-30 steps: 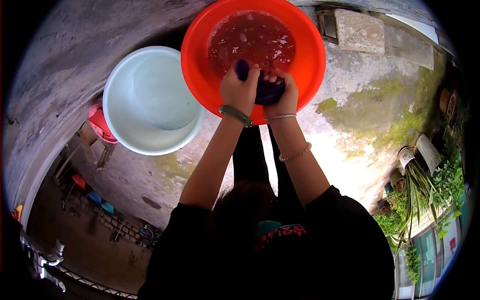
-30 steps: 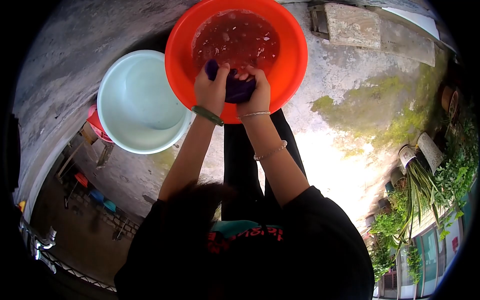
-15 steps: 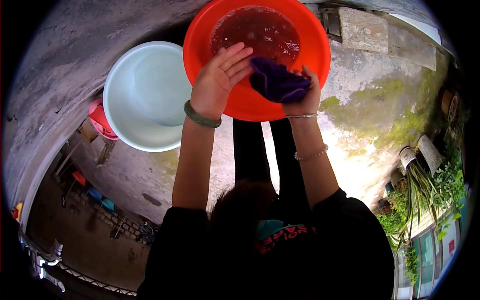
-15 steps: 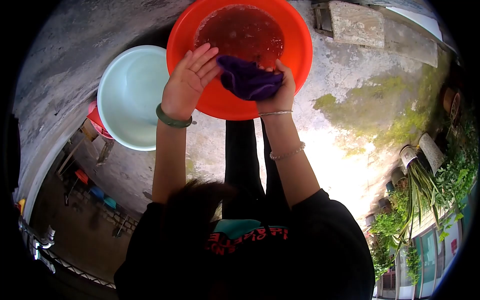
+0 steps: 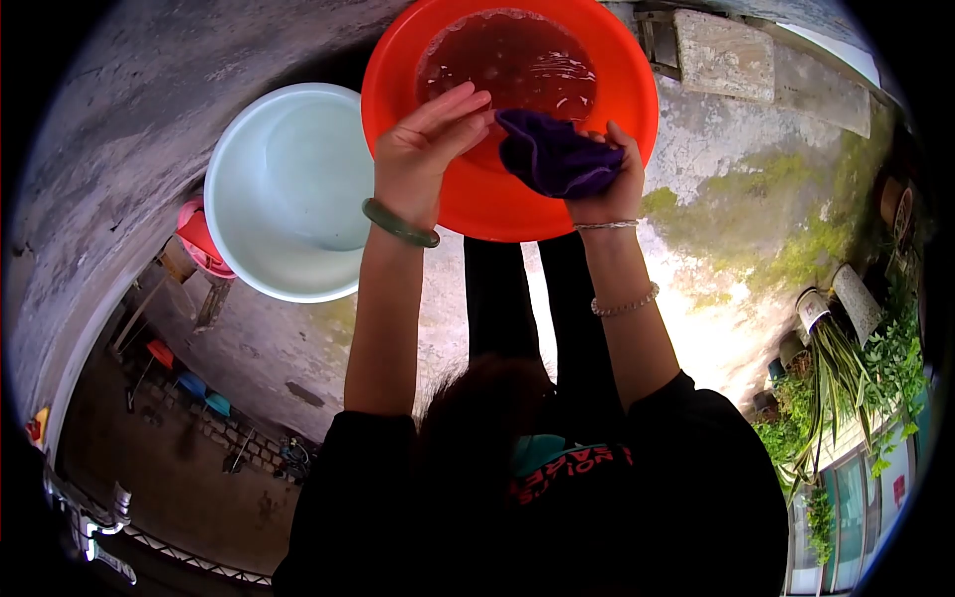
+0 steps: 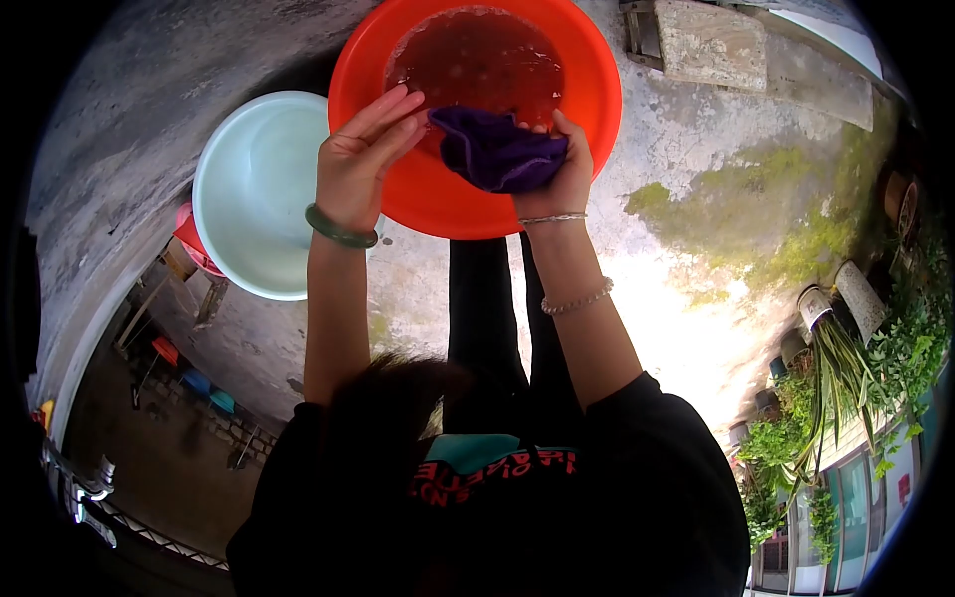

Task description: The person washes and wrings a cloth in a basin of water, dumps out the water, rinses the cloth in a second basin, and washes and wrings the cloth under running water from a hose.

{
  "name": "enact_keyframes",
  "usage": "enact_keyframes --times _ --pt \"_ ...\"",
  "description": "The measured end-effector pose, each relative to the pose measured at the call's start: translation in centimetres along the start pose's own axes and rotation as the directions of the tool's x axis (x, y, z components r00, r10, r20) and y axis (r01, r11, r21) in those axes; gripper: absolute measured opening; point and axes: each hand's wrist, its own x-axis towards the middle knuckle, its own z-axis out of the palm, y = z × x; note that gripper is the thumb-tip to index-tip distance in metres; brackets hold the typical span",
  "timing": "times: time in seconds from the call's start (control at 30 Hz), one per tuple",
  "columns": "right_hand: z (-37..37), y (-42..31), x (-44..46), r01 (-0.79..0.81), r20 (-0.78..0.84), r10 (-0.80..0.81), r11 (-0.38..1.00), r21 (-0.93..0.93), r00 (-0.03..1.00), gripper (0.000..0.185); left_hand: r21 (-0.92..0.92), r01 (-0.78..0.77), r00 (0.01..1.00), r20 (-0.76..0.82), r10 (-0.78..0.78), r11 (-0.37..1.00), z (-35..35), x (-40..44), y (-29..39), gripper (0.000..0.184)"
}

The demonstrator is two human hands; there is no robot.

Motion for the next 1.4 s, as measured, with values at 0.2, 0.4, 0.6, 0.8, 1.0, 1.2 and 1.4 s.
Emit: enact_keyframes --times 0.2,0.4,0.6,0.8,1.0,1.2,1.4 --pt "-0.8 -0.5 0.6 -0.056 0.043 0.056 0.998 -0.009 0.998 0.016 0.177 -0.108 0.994 -0.004 0.111 0.978 0.0 0.3 1.0 0.034" --pt "-0.6 -0.7 1.0 0.003 -0.014 -0.003 1.000 -0.019 1.000 0.019 0.260 -0.204 0.979 0.045 0.199 0.944 -0.7 -0.2 2.9 0.032" --pt "0.2 -0.5 0.6 0.052 -0.053 -0.056 0.996 -0.075 0.997 0.021 0.319 -0.248 0.964 -0.008 0.264 0.915 -1.1 -1.1 4.3 0.027" --pt "1.1 0.1 0.0 0.142 -0.082 -0.163 0.964 -0.224 0.983 0.027 0.524 -0.349 0.909 -0.011 0.417 0.777 -1.6 -2.4 6.1 0.023" --pt "0.1 0.2 0.9 0.412 0.036 -0.498 0.673 -0.614 0.867 0.030 0.738 -0.328 0.837 -0.063 0.544 0.590 -3.0 -3.4 7.7 0.018" --pt "0.5 -0.4 0.4 0.495 0.097 -0.593 0.560 -0.664 0.799 0.042 0.756 -0.304 0.846 -0.065 0.529 0.579 -5.1 -3.8 9.2 0.021" --pt "0.8 -0.5 0.1 0.487 0.122 -0.588 0.516 -0.705 0.800 0.043 0.672 -0.386 0.830 -0.045 0.555 0.632 -4.0 -4.4 9.5 0.024"
